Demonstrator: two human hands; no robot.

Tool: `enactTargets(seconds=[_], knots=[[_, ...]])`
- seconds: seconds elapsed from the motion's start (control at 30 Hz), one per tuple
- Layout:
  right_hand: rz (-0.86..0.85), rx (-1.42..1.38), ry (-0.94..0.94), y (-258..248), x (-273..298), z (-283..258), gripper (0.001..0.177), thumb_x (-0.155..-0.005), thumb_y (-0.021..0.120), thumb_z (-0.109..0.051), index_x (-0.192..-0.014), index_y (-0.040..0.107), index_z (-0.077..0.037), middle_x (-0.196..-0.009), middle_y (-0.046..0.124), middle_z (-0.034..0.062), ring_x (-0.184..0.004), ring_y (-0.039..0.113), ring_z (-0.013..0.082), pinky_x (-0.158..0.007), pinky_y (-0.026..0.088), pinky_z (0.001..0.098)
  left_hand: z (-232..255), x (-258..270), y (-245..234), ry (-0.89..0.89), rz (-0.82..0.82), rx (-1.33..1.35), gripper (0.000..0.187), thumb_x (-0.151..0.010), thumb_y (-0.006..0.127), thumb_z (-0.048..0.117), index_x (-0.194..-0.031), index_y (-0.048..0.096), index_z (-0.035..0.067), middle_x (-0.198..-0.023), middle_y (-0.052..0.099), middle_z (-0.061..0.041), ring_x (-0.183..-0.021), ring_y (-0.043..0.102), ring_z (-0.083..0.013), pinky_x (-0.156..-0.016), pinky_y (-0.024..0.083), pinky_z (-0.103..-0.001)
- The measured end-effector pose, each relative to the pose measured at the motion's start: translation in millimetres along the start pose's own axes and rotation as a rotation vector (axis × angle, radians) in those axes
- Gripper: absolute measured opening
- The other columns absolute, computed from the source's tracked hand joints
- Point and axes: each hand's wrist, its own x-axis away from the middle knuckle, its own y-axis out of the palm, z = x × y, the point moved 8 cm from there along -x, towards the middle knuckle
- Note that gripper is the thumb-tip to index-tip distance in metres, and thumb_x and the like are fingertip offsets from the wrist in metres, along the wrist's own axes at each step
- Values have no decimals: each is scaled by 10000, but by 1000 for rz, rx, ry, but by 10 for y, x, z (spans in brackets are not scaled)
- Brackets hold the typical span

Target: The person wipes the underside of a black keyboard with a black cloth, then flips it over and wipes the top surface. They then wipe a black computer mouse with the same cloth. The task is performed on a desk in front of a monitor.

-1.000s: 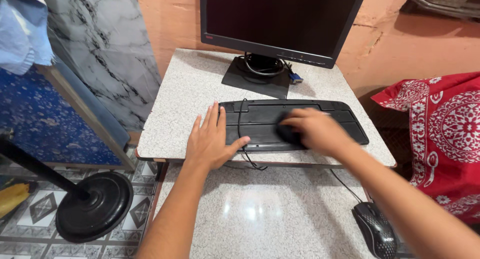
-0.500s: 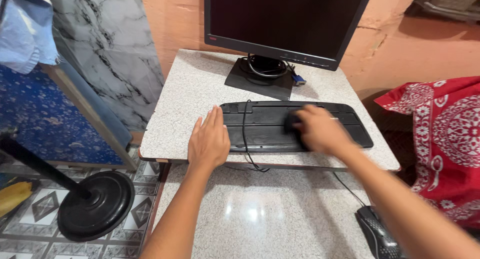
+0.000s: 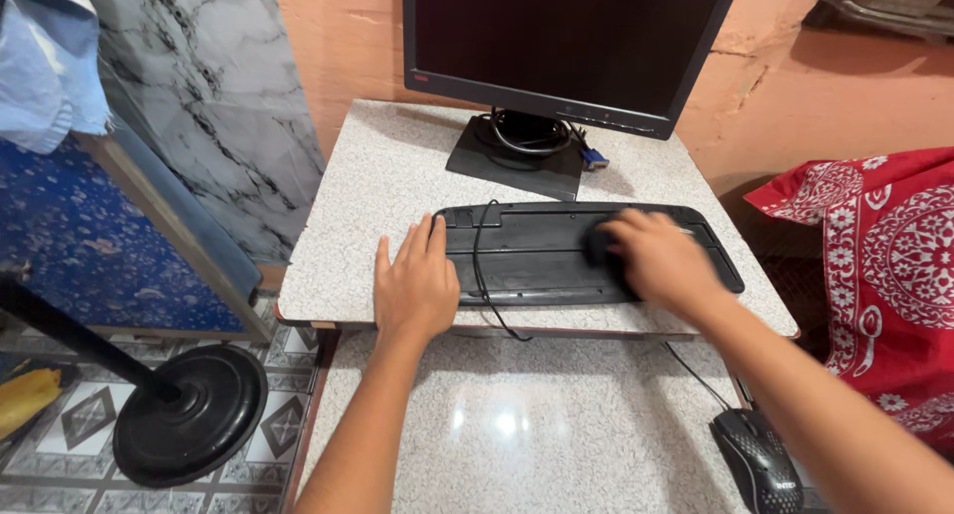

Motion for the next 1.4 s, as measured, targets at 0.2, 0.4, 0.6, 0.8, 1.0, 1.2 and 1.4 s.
enactTargets(seconds=[0.2, 0.4, 0.6, 0.8, 1.0, 1.2, 1.4], knots=[[-74, 95, 324, -48, 151, 904, 314, -926, 691, -233, -1221, 699, -126, -1265, 648, 128, -1109, 643, 373, -929, 538, 484, 12, 27, -119, -19, 55, 76, 691, -926, 460, 174, -1562, 279, -24, -1449, 548, -213, -1375, 505, -296, -1215, 199, -528], [207, -302, 14, -167, -539, -610, 332, -921, 668, -150, -1250, 699, -121, -1145, 698, 142, -1096, 642, 383, -910, 521, 473, 50, 38, -236, -46, 53, 90, 756, -924, 493, 179, -1566, 177, -67, -1346, 610, -279, -1298, 573, -336, -1217, 222, -507], [291, -189, -266, 40, -1007, -1865, 352, -760, 674, -75, -1085, 781, -159, -1108, 741, 27, -983, 627, 307, -790, 505, 481, 84, 38, -221, -30, 13, 91, 791, -923, 485, 165, -1579, 126, -91, -1339, 604, -285, -1309, 556, -342, -1223, 209, -515], [176, 40, -127, 155, -1154, -1065, 284, -852, 677, -113, -1093, 782, -219, -1097, 741, -12, -1058, 627, 276, -892, 503, 509, 55, 13, -129, -15, -8, 27, 681, -950, 468, 166, -1560, 250, -45, -1419, 564, -241, -1386, 489, -306, -1210, 209, -530], [230, 80, -124, 88, -1285, -1211, 454, -742, 708, -71, -1165, 770, -226, -1169, 733, 8, -1095, 618, 312, -905, 501, 566, 40, 18, -85, 2, 42, -2, 558, -969, 467, 226, -1494, 439, 37, -1520, 505, -136, -1424, 439, -258, -1201, 212, -536], [179, 14, -234, 239, -1236, -1501, 410, -823, 691, -87, -1189, 768, -254, -1145, 741, 25, -1088, 640, 315, -913, 529, 516, 12, 8, -29, -14, 27, -5, 554, -975, 456, 241, -1496, 450, 52, -1530, 498, -116, -1435, 429, -248, -1214, 198, -527], [-26, 117, 264, 131, -1106, -257, 295, -887, 695, -234, -1168, 777, -264, -1103, 755, 92, -1112, 643, 334, -927, 531, 507, 15, 14, -88, -14, 53, 32, 564, -963, 464, 228, -1500, 456, 59, -1528, 508, -116, -1433, 433, -253, -1214, 199, -524]])
